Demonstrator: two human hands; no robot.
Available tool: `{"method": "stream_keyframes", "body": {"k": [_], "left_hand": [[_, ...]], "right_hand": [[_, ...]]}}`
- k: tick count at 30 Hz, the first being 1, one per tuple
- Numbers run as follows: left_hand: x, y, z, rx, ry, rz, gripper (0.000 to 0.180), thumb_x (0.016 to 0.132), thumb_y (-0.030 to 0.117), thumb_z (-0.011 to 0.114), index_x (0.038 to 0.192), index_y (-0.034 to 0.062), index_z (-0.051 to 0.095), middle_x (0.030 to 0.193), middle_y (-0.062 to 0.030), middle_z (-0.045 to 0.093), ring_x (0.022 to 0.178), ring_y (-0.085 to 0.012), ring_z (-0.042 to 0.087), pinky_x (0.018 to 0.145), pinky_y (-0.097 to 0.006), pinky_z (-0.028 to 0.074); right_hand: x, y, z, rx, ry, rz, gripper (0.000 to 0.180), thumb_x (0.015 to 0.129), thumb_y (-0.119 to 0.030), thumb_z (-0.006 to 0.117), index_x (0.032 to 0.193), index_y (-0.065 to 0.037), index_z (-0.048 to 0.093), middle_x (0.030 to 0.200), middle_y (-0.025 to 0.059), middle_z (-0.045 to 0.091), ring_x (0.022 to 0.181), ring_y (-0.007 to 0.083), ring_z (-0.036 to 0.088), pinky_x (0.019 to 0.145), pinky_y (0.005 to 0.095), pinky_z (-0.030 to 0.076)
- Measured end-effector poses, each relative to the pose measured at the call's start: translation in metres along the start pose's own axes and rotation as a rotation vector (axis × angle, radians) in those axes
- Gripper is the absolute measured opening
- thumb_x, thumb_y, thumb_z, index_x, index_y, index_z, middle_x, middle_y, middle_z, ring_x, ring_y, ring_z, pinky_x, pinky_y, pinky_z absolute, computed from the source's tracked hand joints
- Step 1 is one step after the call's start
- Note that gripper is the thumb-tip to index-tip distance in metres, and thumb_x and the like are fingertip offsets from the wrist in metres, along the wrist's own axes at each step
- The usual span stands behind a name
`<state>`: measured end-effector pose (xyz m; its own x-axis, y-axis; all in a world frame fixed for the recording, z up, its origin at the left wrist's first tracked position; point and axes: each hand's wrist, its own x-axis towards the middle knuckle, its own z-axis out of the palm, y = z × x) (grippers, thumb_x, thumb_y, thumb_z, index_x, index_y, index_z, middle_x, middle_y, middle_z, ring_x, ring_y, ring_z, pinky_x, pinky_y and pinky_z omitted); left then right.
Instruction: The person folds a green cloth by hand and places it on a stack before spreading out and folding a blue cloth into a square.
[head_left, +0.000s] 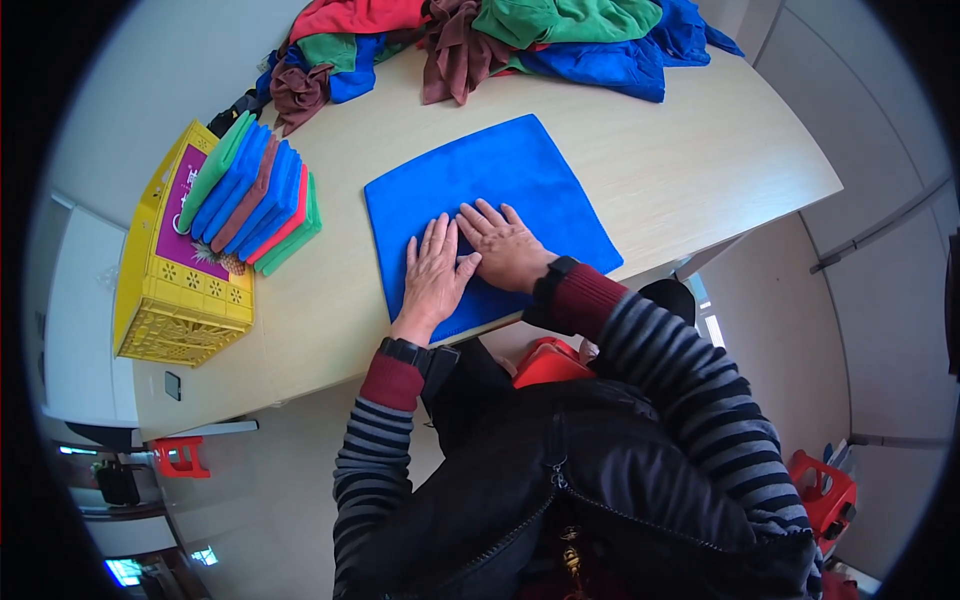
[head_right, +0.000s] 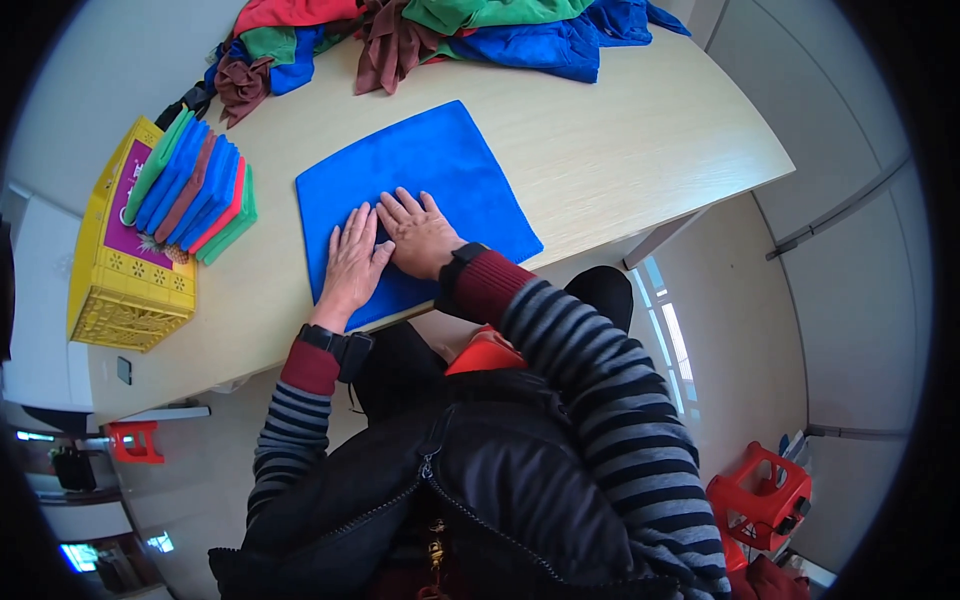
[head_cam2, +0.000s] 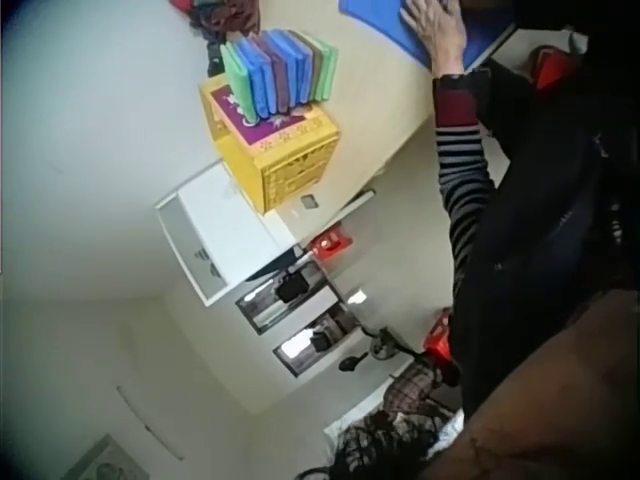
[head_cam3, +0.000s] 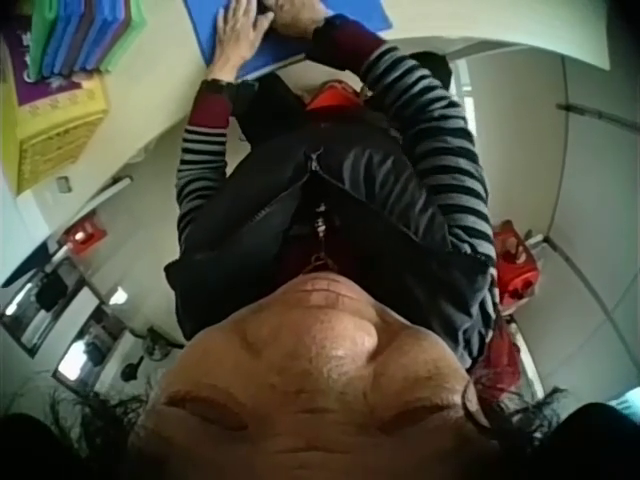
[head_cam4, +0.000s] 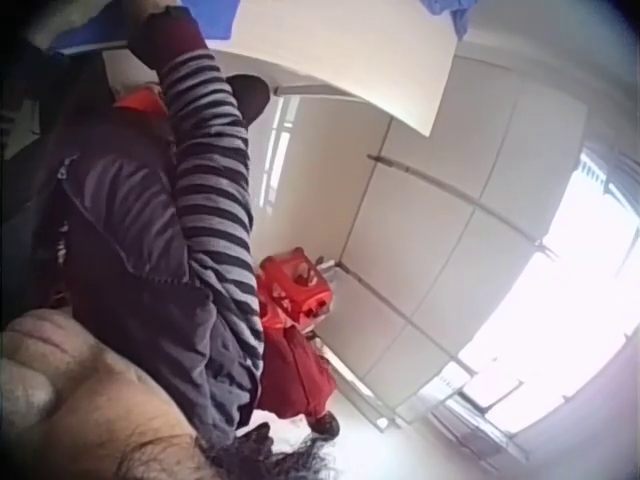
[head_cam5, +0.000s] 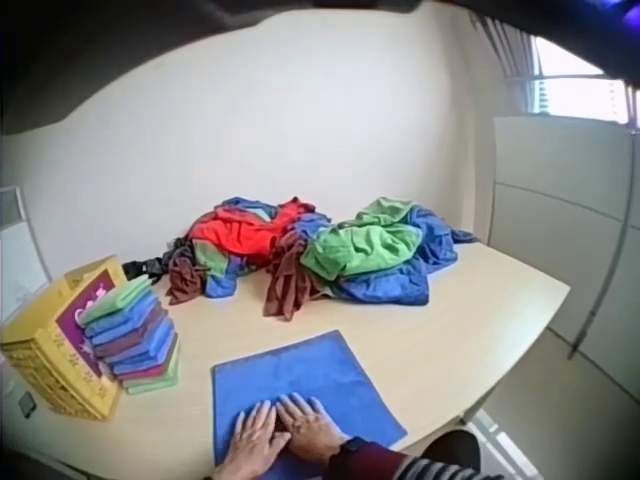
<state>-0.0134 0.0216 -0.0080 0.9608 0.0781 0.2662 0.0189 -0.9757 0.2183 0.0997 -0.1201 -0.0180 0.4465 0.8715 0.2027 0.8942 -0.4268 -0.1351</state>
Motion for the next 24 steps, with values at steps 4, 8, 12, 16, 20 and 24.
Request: {"method": "stream_keyframes", "body": {"k": [4, 8, 12, 16, 20, 24], "left_hand": [[-0.017, -0.017, 0.001, 0.141, -0.048, -0.096, 0.076, 0.103, 0.061, 0.039, 0.157, 0.0082, 0.034, 0.165, -0.016, 0.028, 0.152, -0.0335, 0.026, 0.123, -0.055, 0.015], [-0.024, -0.027, -0.009, 0.153, -0.041, -0.148, 0.075, 0.103, 0.061, 0.038, 0.158, 0.0096, 0.034, 0.165, -0.0149, 0.028, 0.153, -0.0334, 0.024, 0.124, -0.054, 0.013], [-0.035, -0.036, -0.009, 0.107, -0.018, -0.2, 0.075, 0.103, 0.061, 0.038, 0.158, 0.0108, 0.033, 0.165, -0.0147, 0.028, 0.154, -0.0332, 0.023, 0.124, -0.055, 0.012], [-0.046, -0.039, -0.014, 0.104, -0.018, -0.24, 0.077, 0.102, 0.062, 0.041, 0.158, 0.0104, 0.033, 0.166, -0.0143, 0.027, 0.154, -0.0333, 0.022, 0.124, -0.055, 0.012], [-0.067, -0.034, -0.017, 0.081, -0.028, -0.227, 0.079, 0.1, 0.064, 0.042, 0.158, 0.0098, 0.033, 0.166, -0.014, 0.027, 0.153, -0.0338, 0.022, 0.124, -0.055, 0.013], [-0.1, -0.013, -0.048, 0.051, -0.107, -0.1, 0.079, 0.099, 0.058, 0.049, 0.159, 0.0099, 0.03, 0.167, -0.0134, 0.024, 0.155, -0.0312, 0.019, 0.125, -0.053, 0.012]], "right_hand": [[0.006, 0.006, -0.02, 0.016, -0.102, 0.012, 0.072, 0.102, -0.053, 0.045, 0.158, -0.009, 0.033, 0.166, 0.0134, 0.028, 0.155, 0.0314, 0.022, 0.125, 0.051, 0.015], [-0.005, 0.048, -0.028, 0.007, -0.076, 0.163, 0.073, 0.103, -0.055, 0.043, 0.159, -0.01, 0.032, 0.166, 0.0125, 0.027, 0.155, 0.0307, 0.019, 0.125, 0.05, 0.015], [-0.021, 0.082, -0.031, -0.024, -0.041, 0.275, 0.073, 0.103, -0.056, 0.041, 0.159, -0.009, 0.031, 0.166, 0.0128, 0.027, 0.155, 0.0315, 0.019, 0.126, 0.0491, 0.015], [-0.037, 0.103, -0.039, -0.02, -0.056, 0.362, 0.074, 0.104, -0.056, 0.039, 0.159, -0.009, 0.029, 0.166, 0.0133, 0.026, 0.155, 0.0321, 0.018, 0.126, 0.0489, 0.014], [-0.064, 0.119, -0.045, -0.041, -0.086, 0.423, 0.076, 0.103, -0.059, 0.04, 0.16, -0.009, 0.027, 0.167, 0.0143, 0.025, 0.155, 0.0332, 0.018, 0.126, 0.0494, 0.014], [-0.111, 0.083, -0.063, 0.029, -0.05, 0.137, 0.079, 0.102, -0.061, 0.041, 0.16, -0.01, 0.027, 0.166, 0.0151, 0.025, 0.155, 0.0343, 0.019, 0.126, 0.0501, 0.015]]}}
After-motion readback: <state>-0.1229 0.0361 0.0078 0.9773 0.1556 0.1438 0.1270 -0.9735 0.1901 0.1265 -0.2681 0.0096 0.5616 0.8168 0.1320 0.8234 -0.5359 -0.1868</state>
